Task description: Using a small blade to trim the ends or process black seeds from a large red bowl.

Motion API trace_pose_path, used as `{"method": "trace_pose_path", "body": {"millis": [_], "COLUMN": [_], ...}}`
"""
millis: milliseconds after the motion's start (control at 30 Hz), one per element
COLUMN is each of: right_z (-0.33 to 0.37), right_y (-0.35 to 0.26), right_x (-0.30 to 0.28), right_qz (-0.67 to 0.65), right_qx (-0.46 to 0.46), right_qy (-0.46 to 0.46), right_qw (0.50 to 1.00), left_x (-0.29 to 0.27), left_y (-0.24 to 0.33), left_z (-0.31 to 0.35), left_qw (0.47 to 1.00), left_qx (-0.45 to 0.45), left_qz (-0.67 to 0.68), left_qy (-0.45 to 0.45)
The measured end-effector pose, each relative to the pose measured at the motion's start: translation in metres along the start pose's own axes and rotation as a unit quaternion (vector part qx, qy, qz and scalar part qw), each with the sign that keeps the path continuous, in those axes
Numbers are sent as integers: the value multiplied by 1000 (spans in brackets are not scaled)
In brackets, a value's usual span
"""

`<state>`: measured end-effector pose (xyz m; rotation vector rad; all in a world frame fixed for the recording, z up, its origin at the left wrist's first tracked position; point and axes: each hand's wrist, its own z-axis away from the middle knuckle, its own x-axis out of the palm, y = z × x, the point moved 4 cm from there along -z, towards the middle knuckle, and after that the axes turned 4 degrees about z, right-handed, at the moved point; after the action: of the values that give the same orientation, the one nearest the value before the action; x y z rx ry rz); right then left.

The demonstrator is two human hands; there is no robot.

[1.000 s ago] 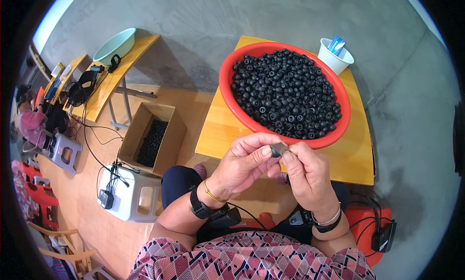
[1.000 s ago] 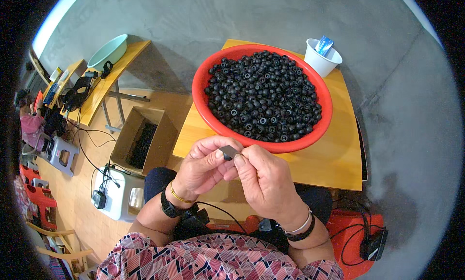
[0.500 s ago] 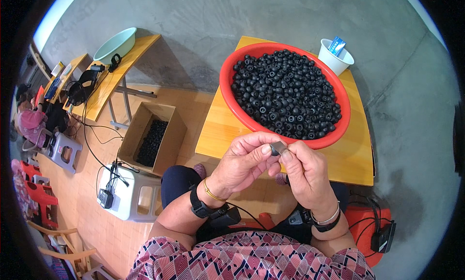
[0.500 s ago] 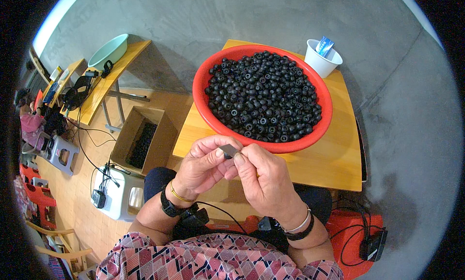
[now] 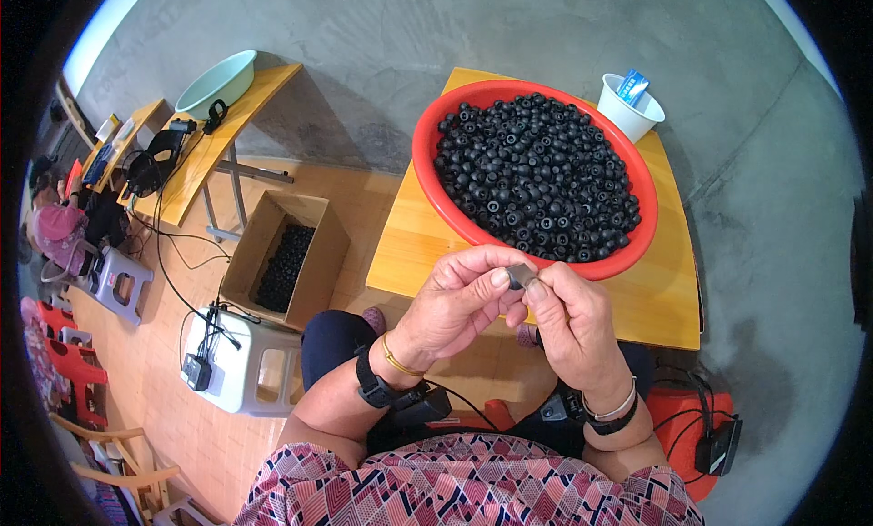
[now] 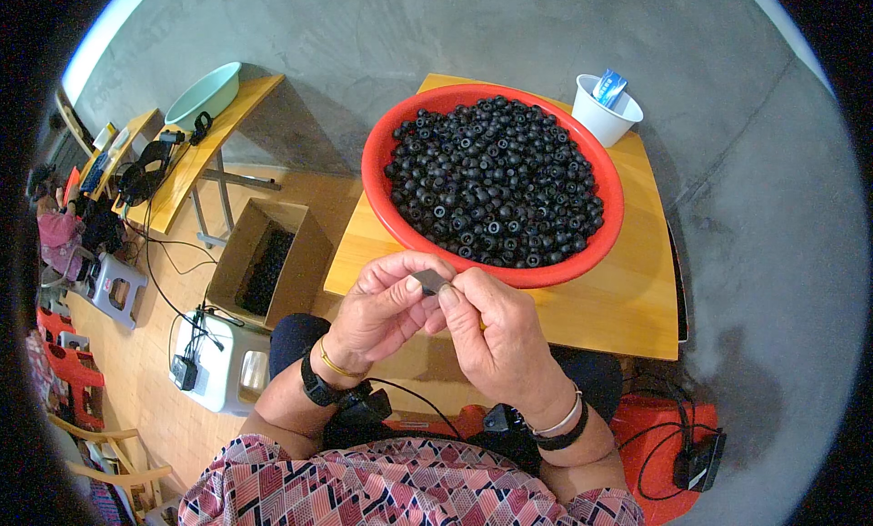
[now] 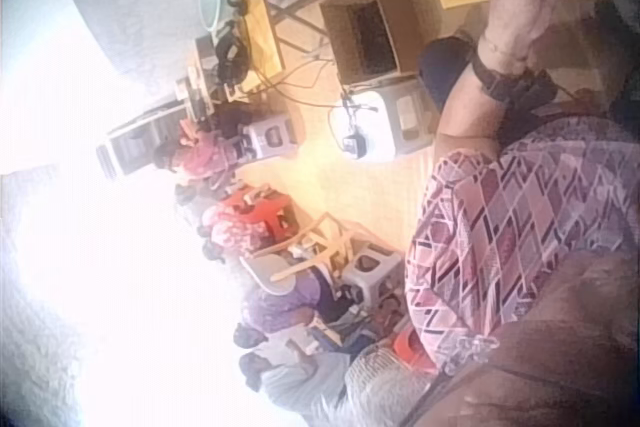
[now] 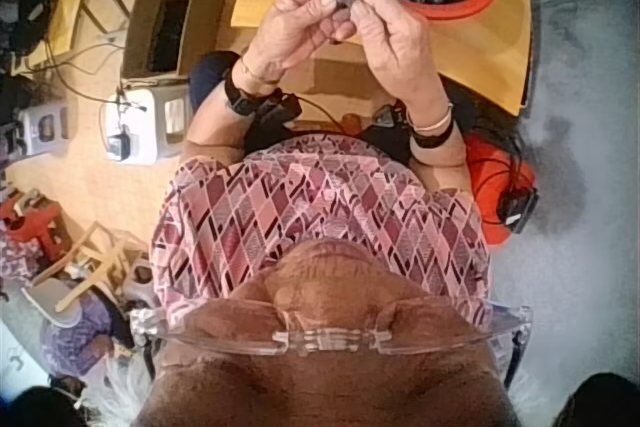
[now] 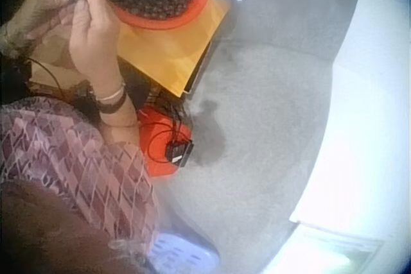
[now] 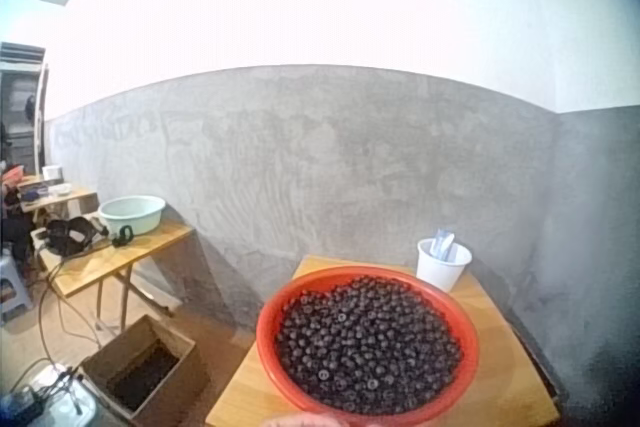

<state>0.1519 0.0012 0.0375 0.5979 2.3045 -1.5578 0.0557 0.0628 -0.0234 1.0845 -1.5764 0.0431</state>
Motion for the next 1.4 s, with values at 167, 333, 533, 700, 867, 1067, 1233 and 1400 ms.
{"method": "trace_pose_path", "body": {"millis": [167, 333, 533, 700, 867, 1067, 1233, 1400], "right_z": [-1, -1, -1, -1, -1, 0, 1, 2], "right_y": [0, 1, -1, 0, -2, -2, 1, 3], "right_x": [0, -1, -3, -2, -3, -2, 0, 0], "right_qz": [-3, -19, 3, 8, 23, 30, 27, -8], "right_qx": [3, 19, 4, 0, 3, 9, 9, 33], "right_qy": [4, 6, -1, -2, 2, 4, -3, 4], "right_qw": [1000, 1000, 1000, 1000, 1000, 999, 1000, 999], "left_x": [3, 2, 1, 0, 0, -1, -1, 3], "left_y": [1, 1, 0, -2, -2, -2, -1, 0], "left_z": [0, 0, -1, -1, -1, -2, -1, -1], "left_qw": [999, 1000, 1000, 1000, 999, 999, 1000, 1000], "left_qx": [8, 8, 4, 0, -6, -12, -8, 5], "left_qz": [-11, 0, 9, 21, 33, 38, 29, 2], "left_qy": [36, 18, 5, 7, -7, -7, -7, 27]}}
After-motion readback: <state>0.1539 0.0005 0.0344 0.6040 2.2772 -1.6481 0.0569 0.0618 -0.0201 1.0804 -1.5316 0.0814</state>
